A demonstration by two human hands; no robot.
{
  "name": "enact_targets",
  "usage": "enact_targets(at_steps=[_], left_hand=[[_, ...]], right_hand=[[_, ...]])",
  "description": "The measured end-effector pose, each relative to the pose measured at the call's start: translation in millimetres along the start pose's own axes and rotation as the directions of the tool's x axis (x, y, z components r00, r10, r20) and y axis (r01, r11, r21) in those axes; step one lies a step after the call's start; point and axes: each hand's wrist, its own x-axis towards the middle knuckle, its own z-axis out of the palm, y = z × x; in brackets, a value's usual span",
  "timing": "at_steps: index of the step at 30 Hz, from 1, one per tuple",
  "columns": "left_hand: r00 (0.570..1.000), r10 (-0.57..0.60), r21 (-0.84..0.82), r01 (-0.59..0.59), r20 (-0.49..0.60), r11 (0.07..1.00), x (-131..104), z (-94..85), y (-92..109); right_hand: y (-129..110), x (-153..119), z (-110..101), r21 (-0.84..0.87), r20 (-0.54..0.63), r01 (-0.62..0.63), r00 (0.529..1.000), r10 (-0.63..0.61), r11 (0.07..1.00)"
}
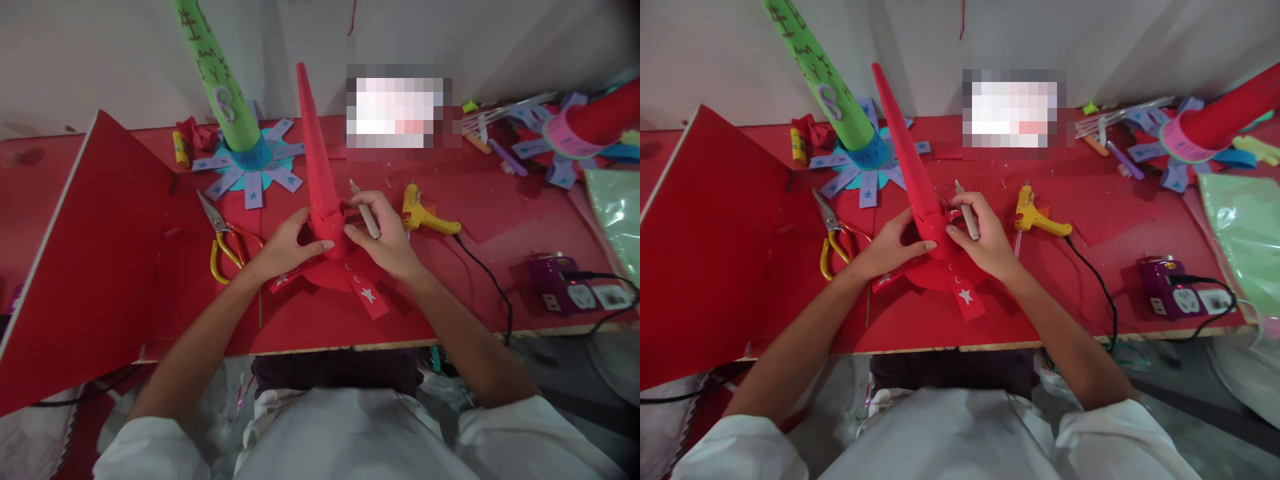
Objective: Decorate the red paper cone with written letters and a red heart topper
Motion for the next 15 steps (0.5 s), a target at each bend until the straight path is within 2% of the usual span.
enact_targets(at_steps=[4,9,12,15], left_hand=[[1.0,-0.003,0.034,0.004,-0.009,0.999,-1.0,-0.6,1.7],[1.0,0.014,-0.014,-0.014,0.024,1.0,-2.1,3.1,0.2],[0.999,0.015,-0.03,-0.015,0.028,0.999,-2.1,4.9,-1.1],[1.0,-0.013,0.015,0.013,-0.012,1.0,-2.9,4.6,3.0]], right_hand=[[1.5,0.6,-1.2,0.076,0.049,-0.026,0.999,0.022,0.997],[1.9,0.8,-1.1,0.095,0.067,-0.043,0.997,0.036,0.995],[1.3,1.4,-1.2,0.089,0.062,-0.035,0.998,0.029,0.995],[-1.2,2.4,-2.3,0.078,0.017,-0.013,1.0,0.012,0.997]])
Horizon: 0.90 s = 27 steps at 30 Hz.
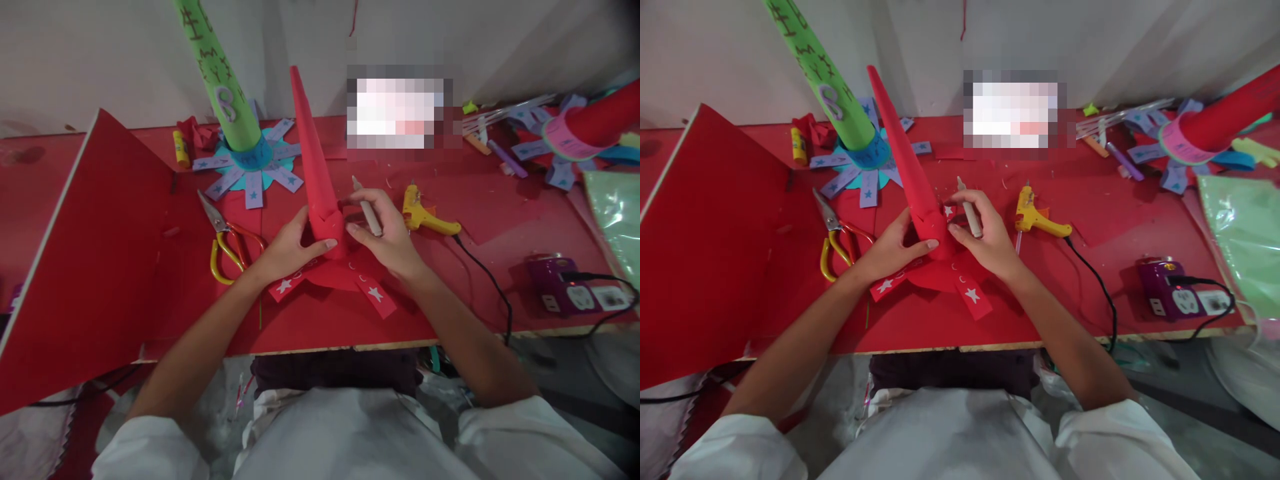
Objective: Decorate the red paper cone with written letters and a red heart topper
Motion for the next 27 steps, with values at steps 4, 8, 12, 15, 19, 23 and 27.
enact_targets(at_steps=[4,8,12,15,19,23,27], left_hand=[[0.996,-0.016,0.154,0.03,-0.088,0.988,-5,-1.2,13],[0.985,0.007,0.355,0.055,-0.172,0.933,-10,1.3,20],[0.991,0.0,0.452,0.061,-0.134,0.89,-10,2.7,16],[0.999,0.005,0.439,0.012,-0.037,0.899,-9,1.1,14],[0.997,0.071,0.41,-0.068,0.008,0.91,-9,-0.2,17],[0.979,0.198,0.427,-0.16,-0.046,0.89,-11,0.4,18],[0.952,0.281,0.449,-0.199,-0.123,0.871,-13,0.5,15]], right_hand=[[-5,0,-3,-0.023,-0.058,0.024,0.998,-0.026,0.999],[-8,0,-4,-0.081,-0.017,0.058,0.998,-0.059,0.995],[-6,0,-3,-0.133,0.005,0.083,0.997,-0.083,0.988],[-5,0,-3,-0.138,-0.008,0.075,0.997,-0.077,0.988],[-10,0,-4,-0.108,-0.002,0.123,0.992,-0.124,0.987],[-18,-1,-7,-0.075,0.018,0.186,0.983,-0.185,0.98],[-21,-2,-7,0.014,0.022,0.171,0.985,-0.171,0.985]])
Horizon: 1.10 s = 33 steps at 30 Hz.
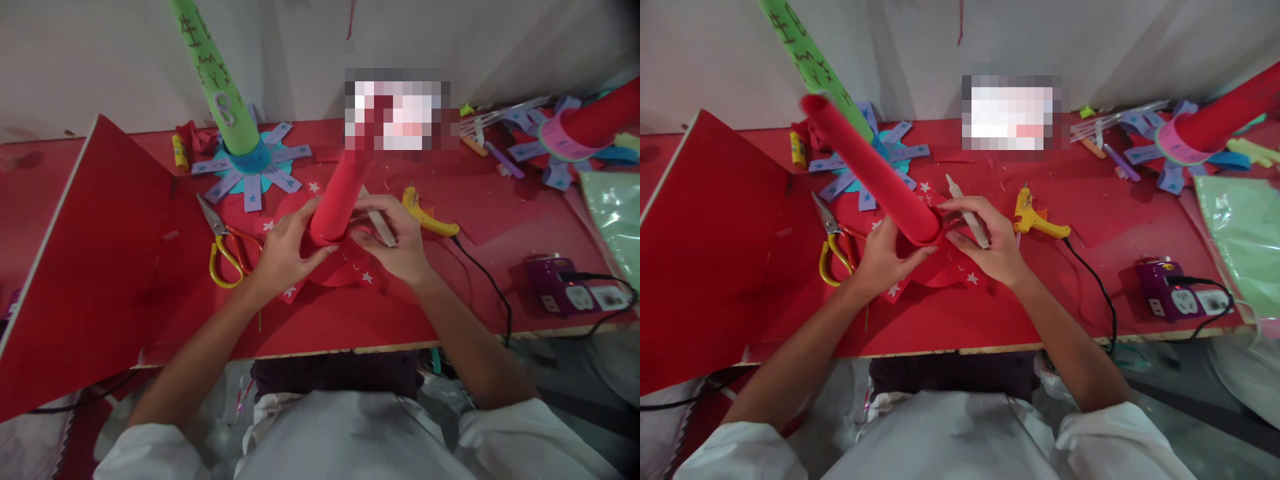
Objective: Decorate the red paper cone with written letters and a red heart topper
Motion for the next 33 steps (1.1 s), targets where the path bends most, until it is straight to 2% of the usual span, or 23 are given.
enact_targets(at_steps=[4,8,15,20,26,31,33], left_hand=[[0.989,-0.125,0.08,0.132,-0.082,0.988,1,2.5,-7],[0.976,-0.202,0.128,0.211,-0.082,0.969,1,8.8,-14],[0.972,-0.226,0.041,0.224,0.066,0.974,1,11.4,-8],[0.938,-0.299,0.01,0.302,0.176,0.953,2,10.1,-4],[0.939,-0.287,-0.092,0.308,0.191,0.947,4,12.6,-6],[0.953,-0.256,-0.188,0.285,0.164,0.94,4,14.3,-6],[0.955,-0.249,-0.209,0.279,0.162,0.937,3,14.6,-6]], right_hand=[[2,0,4,-0.004,-0.04,-0.05,0.998,0.05,0.999],[6,-1,8,-0.105,-0.017,-0.072,0.997,0.071,0.992],[15,-5,14,-0.254,-0.053,-0.052,0.998,0.04,0.966],[21,-6,16,-0.284,-0.069,-0.02,0.998,0.001,0.959],[16,-4,17,-0.27,-0.09,0.002,0.996,-0.027,0.963],[4,-6,9,-0.204,-0.243,0.038,0.966,-0.089,0.978],[-1,-8,6,-0.233,-0.264,0.09,0.953,-0.152,0.968]])
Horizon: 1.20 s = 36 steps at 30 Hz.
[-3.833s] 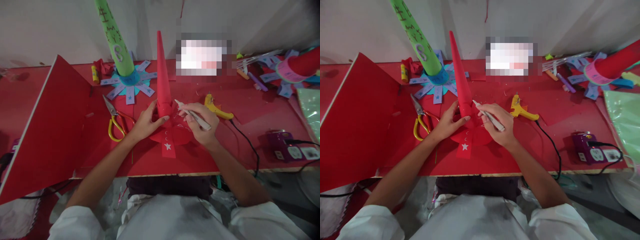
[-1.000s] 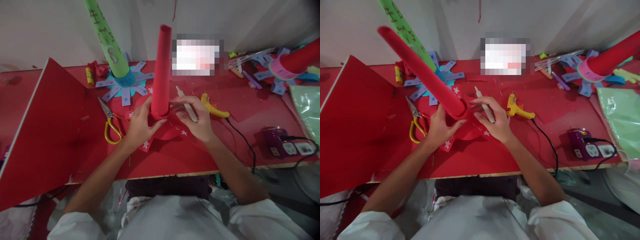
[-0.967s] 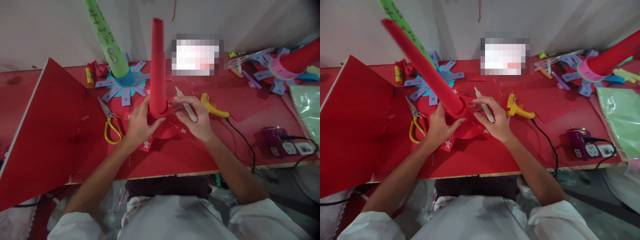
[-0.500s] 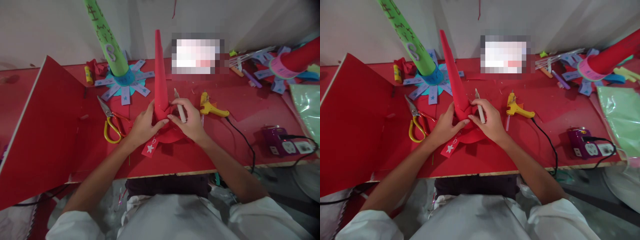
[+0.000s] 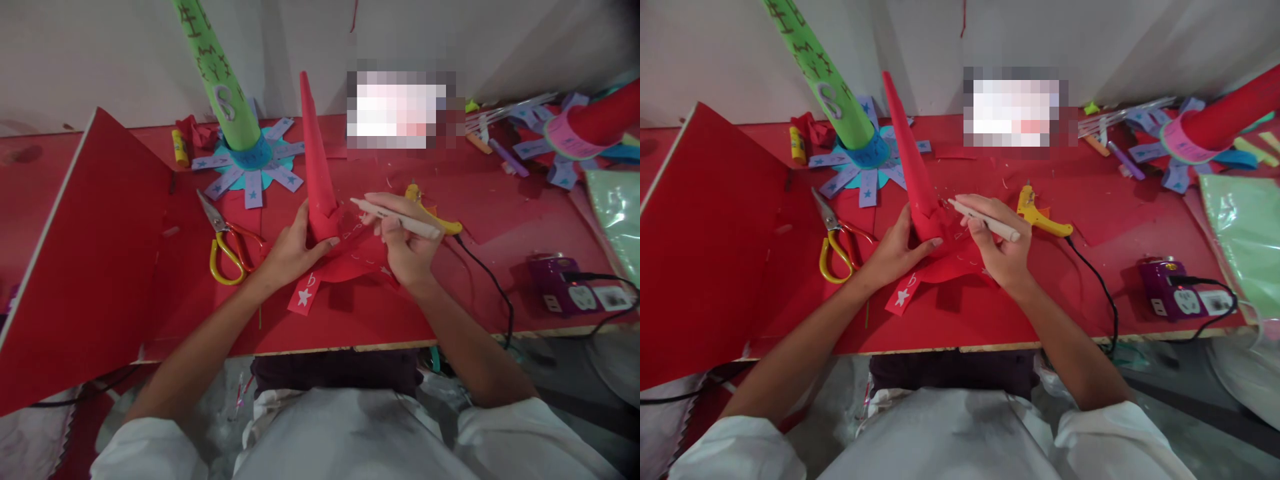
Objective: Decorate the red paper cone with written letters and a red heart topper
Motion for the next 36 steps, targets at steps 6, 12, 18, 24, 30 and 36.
enact_targets(at_steps=[6,12,18,24,30,36], left_hand=[[1.0,-0.009,0.03,0.01,-0.017,0.999,-1,0.5,-1],[1.0,0.021,0.057,-0.02,-0.012,0.998,-2,1.8,-3],[1.0,0.008,0.075,-0.008,-0.007,0.997,-2,2.5,-2],[1.0,0.007,0.067,-0.007,-0.006,0.998,-2,2.1,0],[1.0,0.006,0.085,-0.005,-0.01,0.996,-1,1.7,0],[1.0,-0.007,0.07,0.007,-0.006,0.997,-2,1.7,1]], right_hand=[[-11,0,1,-0.092,0.177,0.277,0.95,-0.258,0.957],[-8,-6,7,-0.134,0.238,0.375,0.911,-0.338,0.917],[-4,-7,9,-0.14,0.275,0.4,0.895,-0.352,0.906],[-2,-9,10,-0.144,0.263,0.41,0.893,-0.364,0.901],[-5,-9,8,-0.163,0.317,0.368,0.898,-0.304,0.916],[-2,-10,11,-0.182,0.262,0.375,0.91,-0.322,0.909]])
